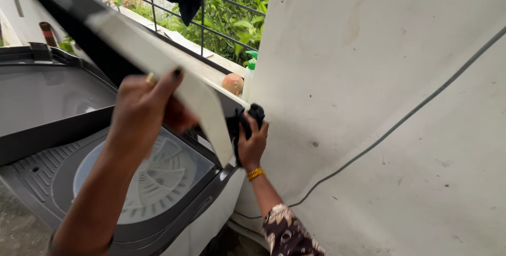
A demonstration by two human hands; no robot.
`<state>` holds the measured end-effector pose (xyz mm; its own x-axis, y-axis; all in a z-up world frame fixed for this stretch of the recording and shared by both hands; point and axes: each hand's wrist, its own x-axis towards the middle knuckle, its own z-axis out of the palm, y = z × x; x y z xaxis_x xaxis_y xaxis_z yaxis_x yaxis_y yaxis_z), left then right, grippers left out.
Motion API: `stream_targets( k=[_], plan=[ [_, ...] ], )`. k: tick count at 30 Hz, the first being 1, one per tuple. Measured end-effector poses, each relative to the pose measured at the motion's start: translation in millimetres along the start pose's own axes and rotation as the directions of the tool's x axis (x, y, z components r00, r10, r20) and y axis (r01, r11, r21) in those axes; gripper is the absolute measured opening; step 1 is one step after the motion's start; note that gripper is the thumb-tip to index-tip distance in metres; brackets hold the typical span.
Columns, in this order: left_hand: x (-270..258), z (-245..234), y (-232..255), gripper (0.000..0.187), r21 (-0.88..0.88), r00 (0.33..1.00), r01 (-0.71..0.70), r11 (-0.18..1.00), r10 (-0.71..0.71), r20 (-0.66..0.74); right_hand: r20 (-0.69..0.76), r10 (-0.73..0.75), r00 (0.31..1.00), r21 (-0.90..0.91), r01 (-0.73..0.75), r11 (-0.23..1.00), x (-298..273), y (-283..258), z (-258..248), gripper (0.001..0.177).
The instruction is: The person wipes the exterior surfaces, control panel, and the inside of the spinner compartment of a washing machine using a cloth.
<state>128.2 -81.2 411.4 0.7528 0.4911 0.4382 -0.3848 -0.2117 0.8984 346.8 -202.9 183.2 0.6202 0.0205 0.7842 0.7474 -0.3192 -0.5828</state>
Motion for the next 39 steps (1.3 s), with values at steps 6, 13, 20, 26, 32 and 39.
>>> stream_targets(
  k=[6, 13, 20, 26, 32, 39],
  plan=[
    [81.3, 49.8, 12.2, 0.045, 0.058, 0.992, -0.075, 0.995, 0.069, 0.103, 0.096, 0.116, 0.989, 0.106, -0.126, 0.986, -78.7, 8.9, -25.8, 0.032],
    [94.8, 55.8, 13.8, 0.044, 0.054, 0.988, -0.031, 0.998, 0.023, 0.155, -0.009, 0.181, 0.983, 0.251, -0.173, 0.952, -31.5, -16.5, -41.1, 0.032],
    [88.3, 50.9, 11.5, 0.049, 0.041, 0.991, -0.006, 0.999, 0.001, 0.132, -0.106, -0.035, 0.994, 0.612, 0.093, 0.785, 115.5, -139.8, -68.9, 0.038],
    [91.8, 48.9, -4.5, 0.053, -0.009, 0.989, -0.090, 0.996, 0.090, 0.116, -0.157, -0.260, 0.953, 0.313, 0.297, 0.902, 100.4, -186.8, -65.2, 0.036],
    [77.9, 54.6, -7.9, 0.059, 0.040, 0.985, -0.131, 0.991, 0.126, 0.122, -0.139, -0.225, 0.964, 0.181, 0.248, 0.952, 15.5, -122.0, -44.9, 0.048],
    [69.3, 49.2, -21.8, 0.062, 0.036, 0.966, -0.196, 0.980, 0.187, 0.176, 0.132, -0.024, 0.991, 0.069, 0.015, 0.998, -77.7, -70.5, -57.6, 0.044]
  ],
)
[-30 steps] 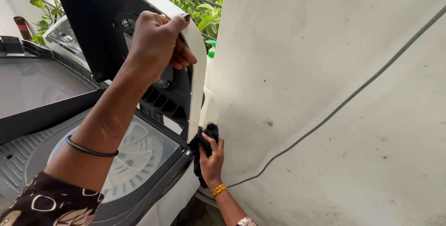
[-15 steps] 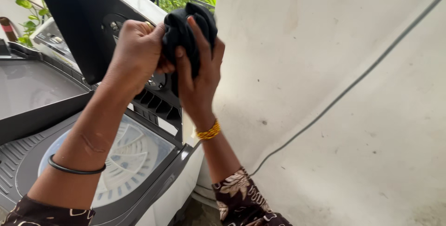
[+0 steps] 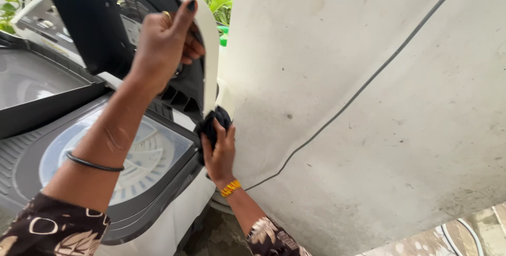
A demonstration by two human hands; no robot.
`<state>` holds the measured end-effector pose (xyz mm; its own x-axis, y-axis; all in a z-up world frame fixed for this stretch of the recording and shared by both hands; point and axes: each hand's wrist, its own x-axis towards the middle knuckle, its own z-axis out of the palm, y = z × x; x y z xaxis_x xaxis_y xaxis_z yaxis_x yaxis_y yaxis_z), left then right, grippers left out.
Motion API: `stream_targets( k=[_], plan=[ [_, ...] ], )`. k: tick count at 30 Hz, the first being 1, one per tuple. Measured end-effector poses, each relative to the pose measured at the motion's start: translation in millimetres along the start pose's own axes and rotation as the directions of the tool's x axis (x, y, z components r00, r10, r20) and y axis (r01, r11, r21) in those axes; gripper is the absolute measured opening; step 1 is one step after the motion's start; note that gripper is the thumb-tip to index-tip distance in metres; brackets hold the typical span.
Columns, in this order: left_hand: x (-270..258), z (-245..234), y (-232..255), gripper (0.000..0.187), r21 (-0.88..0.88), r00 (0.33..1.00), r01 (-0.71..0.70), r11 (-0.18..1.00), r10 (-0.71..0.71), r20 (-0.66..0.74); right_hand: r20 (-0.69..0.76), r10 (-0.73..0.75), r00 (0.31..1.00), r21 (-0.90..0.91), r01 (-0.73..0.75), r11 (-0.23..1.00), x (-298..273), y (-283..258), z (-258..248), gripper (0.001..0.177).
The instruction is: The person wipes the exterior surfaces, control panel, and the inside of the spinner compartment of a washing machine using a cloth.
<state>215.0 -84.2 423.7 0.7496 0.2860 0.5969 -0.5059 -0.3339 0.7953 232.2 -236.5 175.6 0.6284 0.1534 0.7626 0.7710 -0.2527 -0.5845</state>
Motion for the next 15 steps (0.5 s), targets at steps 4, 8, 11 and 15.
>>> stream_targets(
  k=[4, 8, 11, 15],
  plan=[
    [-30.7, -19.5, -4.9, 0.049, -0.042, 1.000, 0.008, 0.999, -0.009, -0.016, -0.044, 0.190, 0.981, 0.117, -0.184, 0.976, 14.3, -40.0, -20.5, 0.045],
    [-73.1, -58.5, -7.5, 0.036, -0.085, 0.970, 0.174, 0.981, -0.185, -0.156, -0.271, -0.318, 0.909, -0.054, 0.315, 0.947, 92.0, -94.7, -30.1, 0.053],
    [-102.1, -95.6, -11.8, 0.028, -0.136, 0.941, 0.211, 0.968, -0.239, -0.240, -0.314, -0.376, 0.872, -0.067, 0.374, 0.925, 142.4, -128.5, -18.3, 0.056],
    [-142.4, -151.5, -15.5, 0.025, -0.165, 0.894, 0.266, 0.950, -0.307, -0.327, -0.295, -0.398, 0.869, -0.271, 0.324, 0.907, 133.7, -131.6, 12.5, 0.060]
  ],
)
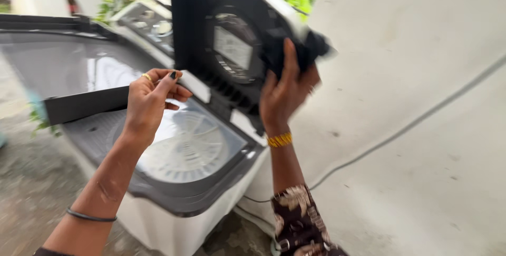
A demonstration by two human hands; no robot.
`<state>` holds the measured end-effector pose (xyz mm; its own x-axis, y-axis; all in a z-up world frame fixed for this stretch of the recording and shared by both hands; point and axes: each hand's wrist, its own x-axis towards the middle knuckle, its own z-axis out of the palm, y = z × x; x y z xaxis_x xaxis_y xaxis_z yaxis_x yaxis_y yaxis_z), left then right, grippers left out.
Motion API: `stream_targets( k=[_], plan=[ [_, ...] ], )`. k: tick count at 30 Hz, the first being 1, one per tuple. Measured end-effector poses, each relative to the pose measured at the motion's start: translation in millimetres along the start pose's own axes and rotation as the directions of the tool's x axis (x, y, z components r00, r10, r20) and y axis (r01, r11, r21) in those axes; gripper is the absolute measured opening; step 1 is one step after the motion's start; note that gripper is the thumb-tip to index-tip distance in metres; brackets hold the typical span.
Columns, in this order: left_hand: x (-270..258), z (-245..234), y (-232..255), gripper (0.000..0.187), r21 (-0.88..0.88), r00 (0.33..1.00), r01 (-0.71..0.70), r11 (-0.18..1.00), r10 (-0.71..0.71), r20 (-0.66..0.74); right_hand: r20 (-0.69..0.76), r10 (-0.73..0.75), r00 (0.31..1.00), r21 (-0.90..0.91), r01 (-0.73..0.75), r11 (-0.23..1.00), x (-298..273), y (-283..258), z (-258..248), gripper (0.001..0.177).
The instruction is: The person wipes the exterior surfaces, control panel, and the inside of the spinner compartment of a washing machine using a cloth.
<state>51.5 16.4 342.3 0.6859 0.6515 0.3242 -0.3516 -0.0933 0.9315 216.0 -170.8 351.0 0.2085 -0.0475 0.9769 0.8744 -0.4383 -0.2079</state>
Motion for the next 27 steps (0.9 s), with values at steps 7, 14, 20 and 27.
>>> stream_targets(
  k=[7, 14, 20, 27],
  plan=[
    [-21.4, -113.5, -19.4, 0.026, 0.103, 0.985, 0.139, 0.985, -0.127, -0.117, 0.227, 0.317, 0.921, -0.209, -0.272, 0.939, -125.3, 3.9, -20.0, 0.063],
    [-12.6, -157.0, -49.0, 0.023, 0.073, 0.979, 0.177, 0.982, -0.168, -0.113, 0.368, 0.225, 0.902, -0.031, -0.230, 0.973, -156.9, -60.2, -10.8, 0.060],
    [24.8, -187.2, -56.2, 0.022, 0.046, 0.980, 0.162, 0.986, -0.155, -0.127, 0.602, 0.140, 0.786, 0.165, -0.294, 0.942, -124.8, -92.9, 130.3, 0.053],
    [94.6, -244.0, -77.8, 0.023, -0.016, 0.972, 0.215, 0.977, -0.215, -0.096, 0.846, 0.281, 0.452, -0.204, -0.212, 0.956, -210.9, -105.5, 282.1, 0.041]
  ],
)
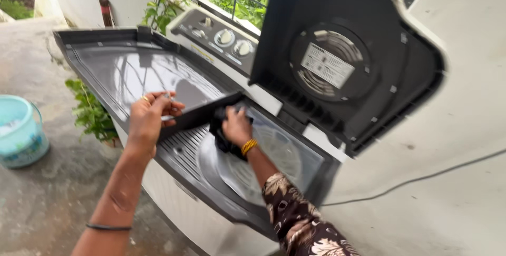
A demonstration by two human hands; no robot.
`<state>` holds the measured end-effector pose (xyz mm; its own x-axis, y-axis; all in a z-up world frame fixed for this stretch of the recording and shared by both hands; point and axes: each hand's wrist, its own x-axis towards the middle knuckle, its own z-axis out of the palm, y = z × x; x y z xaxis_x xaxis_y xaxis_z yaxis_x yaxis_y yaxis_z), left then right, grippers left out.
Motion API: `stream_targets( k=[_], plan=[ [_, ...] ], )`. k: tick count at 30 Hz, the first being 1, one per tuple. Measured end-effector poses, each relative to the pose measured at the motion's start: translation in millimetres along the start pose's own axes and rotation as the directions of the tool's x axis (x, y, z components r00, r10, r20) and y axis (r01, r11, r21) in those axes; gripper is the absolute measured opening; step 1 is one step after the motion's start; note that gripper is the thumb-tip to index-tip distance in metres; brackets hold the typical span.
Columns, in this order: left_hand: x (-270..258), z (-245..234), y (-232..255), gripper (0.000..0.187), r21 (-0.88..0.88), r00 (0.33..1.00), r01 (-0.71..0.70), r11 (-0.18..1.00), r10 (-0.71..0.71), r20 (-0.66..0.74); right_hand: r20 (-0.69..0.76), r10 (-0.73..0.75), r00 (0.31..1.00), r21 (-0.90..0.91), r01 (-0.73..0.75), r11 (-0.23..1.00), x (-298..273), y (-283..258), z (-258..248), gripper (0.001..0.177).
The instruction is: The person wipes the exterior surfaces, control panel, and the inside of the spinner compartment of a washing machine using a cloth.
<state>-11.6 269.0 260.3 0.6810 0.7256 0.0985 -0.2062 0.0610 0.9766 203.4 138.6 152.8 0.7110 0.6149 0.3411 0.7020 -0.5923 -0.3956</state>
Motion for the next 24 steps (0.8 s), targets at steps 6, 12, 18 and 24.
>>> stream_targets(
  k=[6, 12, 18, 24],
  plan=[
    [65.6, -50.0, 6.2, 0.028, 0.102, 0.995, 0.045, 0.994, -0.053, 0.081, 0.163, -0.017, 0.987, -0.102, 0.033, 0.994, -38.0, -35.4, 22.1, 0.025],
    [139.1, -25.9, 22.2, 0.027, 0.044, 0.965, -0.021, 0.999, 0.009, 0.263, 0.542, -0.006, 0.840, 0.003, 0.005, 1.000, -56.8, -61.7, -57.8, 0.035],
    [192.0, 54.1, 71.3, 0.031, -0.003, 0.856, -0.193, 0.981, 0.170, 0.488, 0.054, -0.057, 0.997, 0.348, 0.035, 0.937, -18.8, -92.1, -167.0, 0.052],
    [228.8, 124.4, 125.0, 0.053, -0.218, 0.490, -0.591, 0.777, 0.560, 0.667, -0.821, -0.180, 0.541, -0.237, -0.036, 0.971, 40.3, -115.0, -223.9, 0.060]
  ],
)
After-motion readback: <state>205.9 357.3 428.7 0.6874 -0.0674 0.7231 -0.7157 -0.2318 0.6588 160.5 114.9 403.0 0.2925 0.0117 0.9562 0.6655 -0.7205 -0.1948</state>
